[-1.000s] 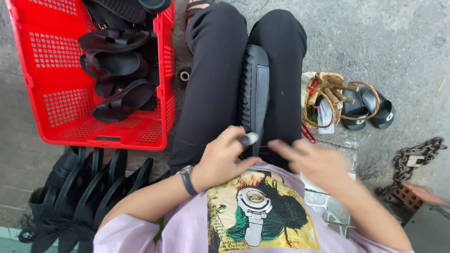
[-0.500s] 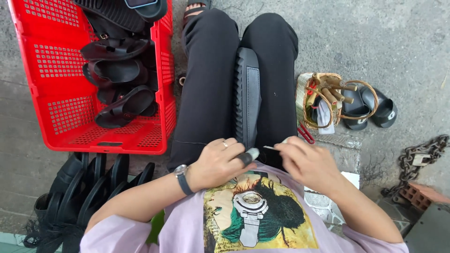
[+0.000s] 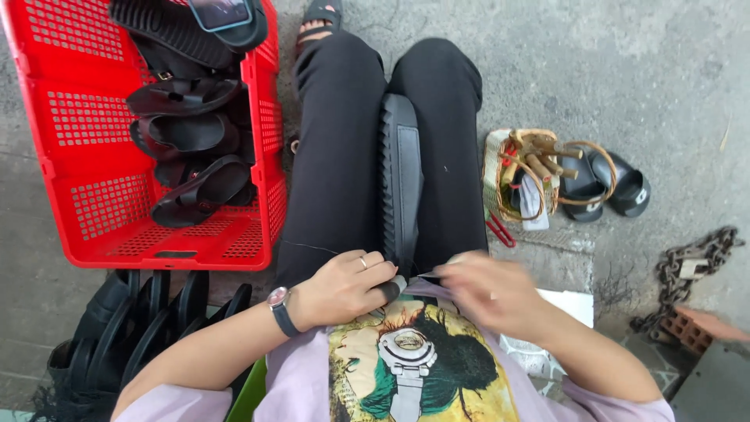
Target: Hand-sewing the sole of a black sandal using a needle and thread for repair.
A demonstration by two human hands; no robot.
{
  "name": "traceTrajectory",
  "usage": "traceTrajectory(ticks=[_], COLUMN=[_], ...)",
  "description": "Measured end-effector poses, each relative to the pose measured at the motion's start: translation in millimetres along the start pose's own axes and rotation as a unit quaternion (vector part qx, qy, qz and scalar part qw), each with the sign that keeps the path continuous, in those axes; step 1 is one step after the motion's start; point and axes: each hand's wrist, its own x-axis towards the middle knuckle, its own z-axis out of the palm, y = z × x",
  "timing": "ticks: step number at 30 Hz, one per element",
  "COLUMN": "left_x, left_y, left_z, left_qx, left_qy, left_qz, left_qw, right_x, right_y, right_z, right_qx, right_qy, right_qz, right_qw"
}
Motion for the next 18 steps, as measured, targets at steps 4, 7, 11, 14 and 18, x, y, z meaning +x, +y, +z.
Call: traceTrajectory(ticks=[4, 7, 11, 14, 18], left_x=[0.9, -8.0, -13.1, -13.1, 17.0], left_y=[7.2, 7.2, 13.4, 9.8, 0.1], left_z=[-14.5, -9.2, -0.4, -8.6, -31.6], left_qx=[-0.033, -0.004, 0.113, -0.085, -0.425], left_qy=[-0.042, -0.021, -0.166, -0.133, 0.038], left_qz=[-0.096, -0.206, -0.283, -0.340, -0.385], left_qw=[0.994, 0.978, 0.938, 0.927, 0.819], right_x=[-9.0, -26.0, 3.3, 25.8, 16.2], right_y=[40.8, 46.4, 0.5, -15.9, -10.8], right_z=[-101.2, -129.1, -57.9, -19.4, -3.4], right_qx=[0.097, -0.592, -0.326, -0.095, 0.091], right_qy=[0.316, 0.135, -0.177, -0.119, -0.108], right_qz=[-0.078, 0.170, 0.105, -0.002, 0.090], right_qw=[0.941, 0.776, 0.923, 0.988, 0.986])
